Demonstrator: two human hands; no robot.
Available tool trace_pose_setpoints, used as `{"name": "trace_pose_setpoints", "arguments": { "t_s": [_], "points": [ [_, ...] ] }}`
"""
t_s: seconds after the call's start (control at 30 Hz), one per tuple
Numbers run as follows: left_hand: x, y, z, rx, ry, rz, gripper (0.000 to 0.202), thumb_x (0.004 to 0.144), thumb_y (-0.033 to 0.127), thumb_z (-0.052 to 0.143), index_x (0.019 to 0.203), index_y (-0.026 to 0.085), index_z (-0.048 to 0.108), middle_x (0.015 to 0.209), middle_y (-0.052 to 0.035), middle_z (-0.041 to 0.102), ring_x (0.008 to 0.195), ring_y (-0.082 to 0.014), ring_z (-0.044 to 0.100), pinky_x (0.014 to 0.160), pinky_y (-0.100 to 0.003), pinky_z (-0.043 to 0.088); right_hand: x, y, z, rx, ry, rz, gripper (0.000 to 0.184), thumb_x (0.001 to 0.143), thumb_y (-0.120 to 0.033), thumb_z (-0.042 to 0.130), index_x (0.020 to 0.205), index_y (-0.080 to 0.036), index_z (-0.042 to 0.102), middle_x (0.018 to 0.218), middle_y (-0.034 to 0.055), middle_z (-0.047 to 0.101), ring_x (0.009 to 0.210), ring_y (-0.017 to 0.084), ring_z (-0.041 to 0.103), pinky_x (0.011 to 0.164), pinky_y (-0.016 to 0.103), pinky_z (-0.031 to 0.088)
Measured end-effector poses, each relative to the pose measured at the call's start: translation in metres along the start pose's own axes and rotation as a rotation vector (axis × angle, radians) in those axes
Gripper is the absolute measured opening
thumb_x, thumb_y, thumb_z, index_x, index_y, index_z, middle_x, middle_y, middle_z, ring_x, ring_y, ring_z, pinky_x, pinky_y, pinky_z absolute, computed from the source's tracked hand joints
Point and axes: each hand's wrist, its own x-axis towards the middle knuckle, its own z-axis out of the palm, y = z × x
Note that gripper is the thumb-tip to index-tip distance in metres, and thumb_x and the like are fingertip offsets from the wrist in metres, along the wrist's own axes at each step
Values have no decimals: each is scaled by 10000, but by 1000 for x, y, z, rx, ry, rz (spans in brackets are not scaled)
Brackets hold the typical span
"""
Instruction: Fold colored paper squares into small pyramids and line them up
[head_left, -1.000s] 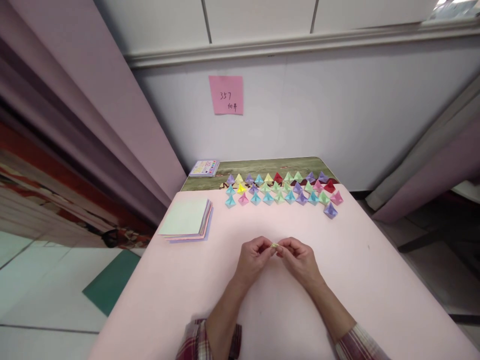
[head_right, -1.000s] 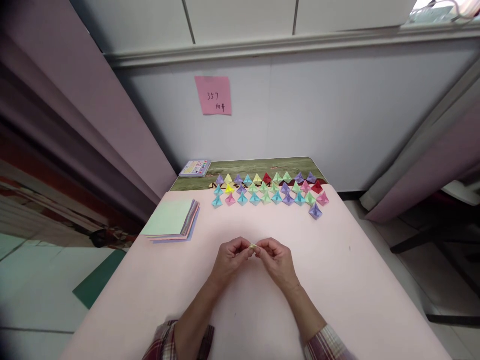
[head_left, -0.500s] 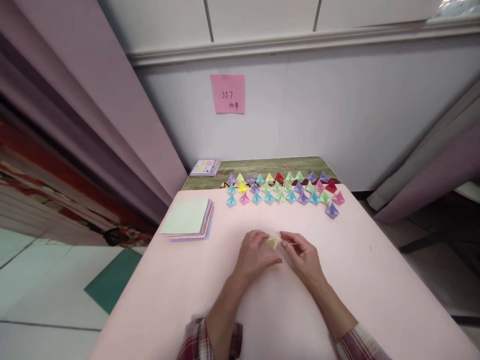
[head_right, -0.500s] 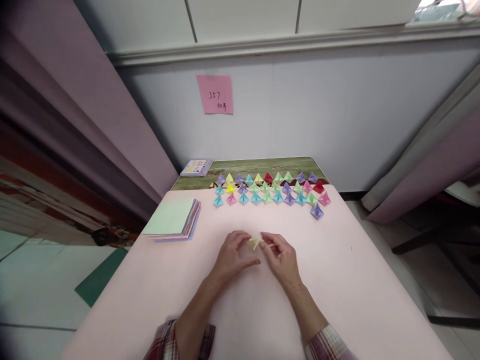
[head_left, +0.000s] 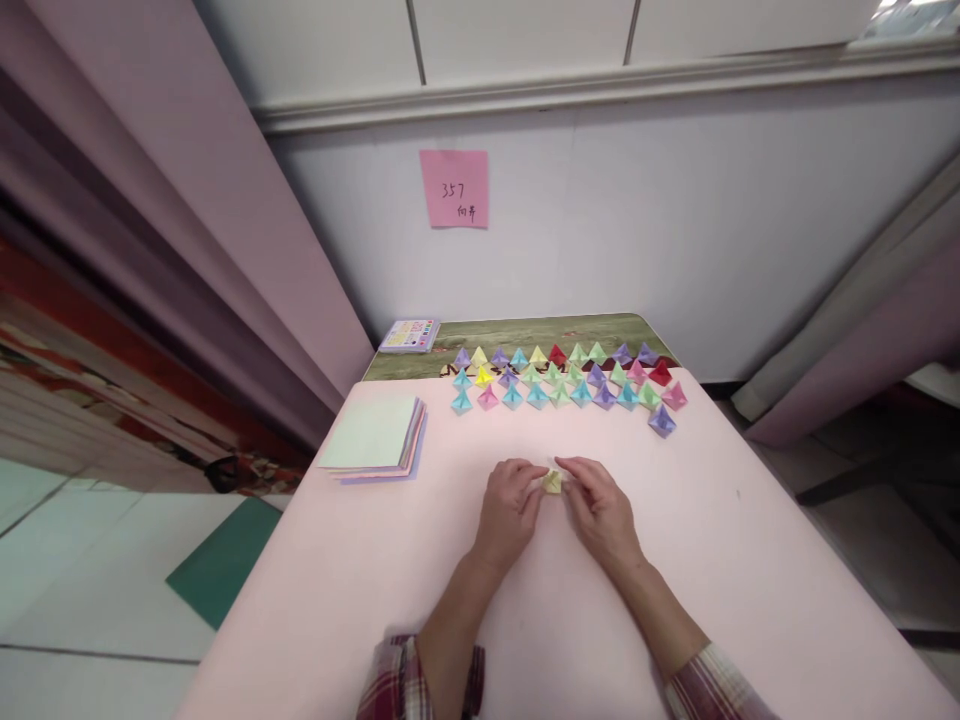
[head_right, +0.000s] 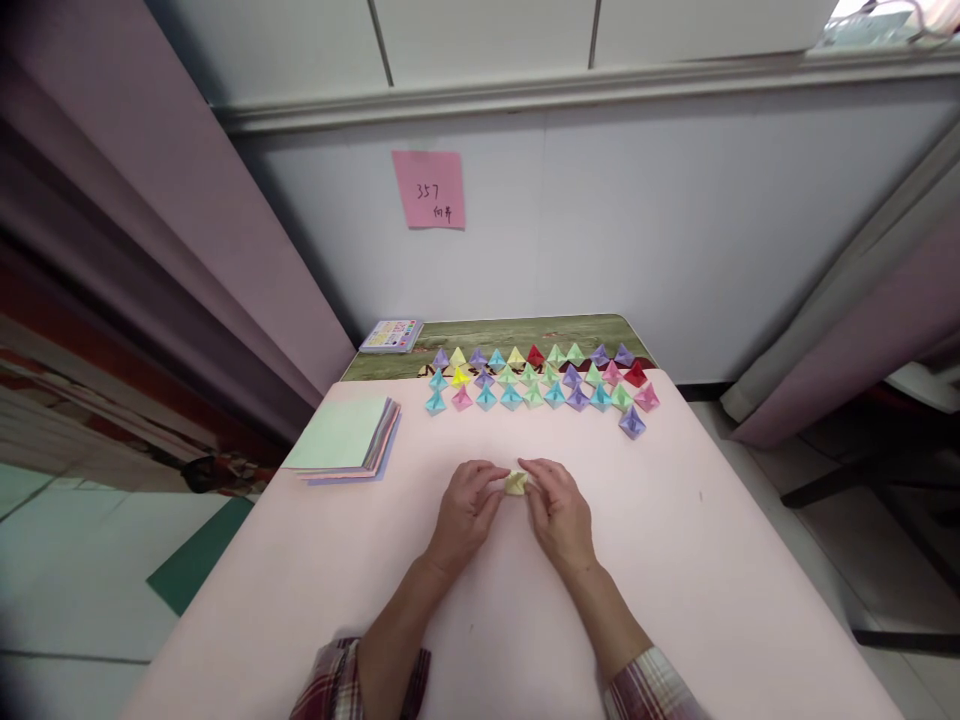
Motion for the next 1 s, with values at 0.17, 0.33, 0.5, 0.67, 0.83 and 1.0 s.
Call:
{"name": "trace_pose_setpoints", "arguments": {
  "t_s": [0.17,0.33,0.5,0.67,0.83,1.0],
  "points": [
    [-2,-5,5,163,-92,89,263,841,116,528,1045,229,650,989,-69,641,959,-229,532,864,-382,407,1,4,5,-165,-54,-130,321,895,-231,480,1156,-312,649,1143,43,647,1043,230,585,874,391,493],
    [-2,-9,4,247,-55,86,167,840,119,545,959,204,626,883,-51,649,879,-215,541,795,-361,429,-1,4,4,-172,2,-57,235,883,-251,503,1034,-263,683,1011,38,697,946,215,620,802,347,509],
    [-3,-10,4,280,-22,64,123,830,99,547,866,197,611,824,-36,643,830,-202,541,768,-342,434,-1,0,3,-197,30,-6,194,872,-281,510,931,-253,692,934,35,711,869,210,637,733,324,500],
    [-3,-11,4,268,-18,75,163,833,67,505,847,197,604,807,-32,634,817,-191,541,758,-321,443,0,-1,3,-229,32,-21,196,880,-272,492,899,-241,684,899,32,711,838,199,638,716,304,483],
    [-1,-11,-1,243,22,109,166,869,94,480,841,193,610,809,-34,639,811,-183,542,763,-317,437,-1,-2,0,-254,51,-88,181,898,-256,492,905,-239,672,880,23,706,826,189,627,704,287,466],
    [1,-9,-5,270,18,100,187,859,86,496,829,207,635,804,-16,647,804,-174,553,782,-330,409,-2,-2,-1,-259,28,-136,153,895,-217,499,892,-236,651,860,13,694,807,182,616,696,283,452]
  ]
}}
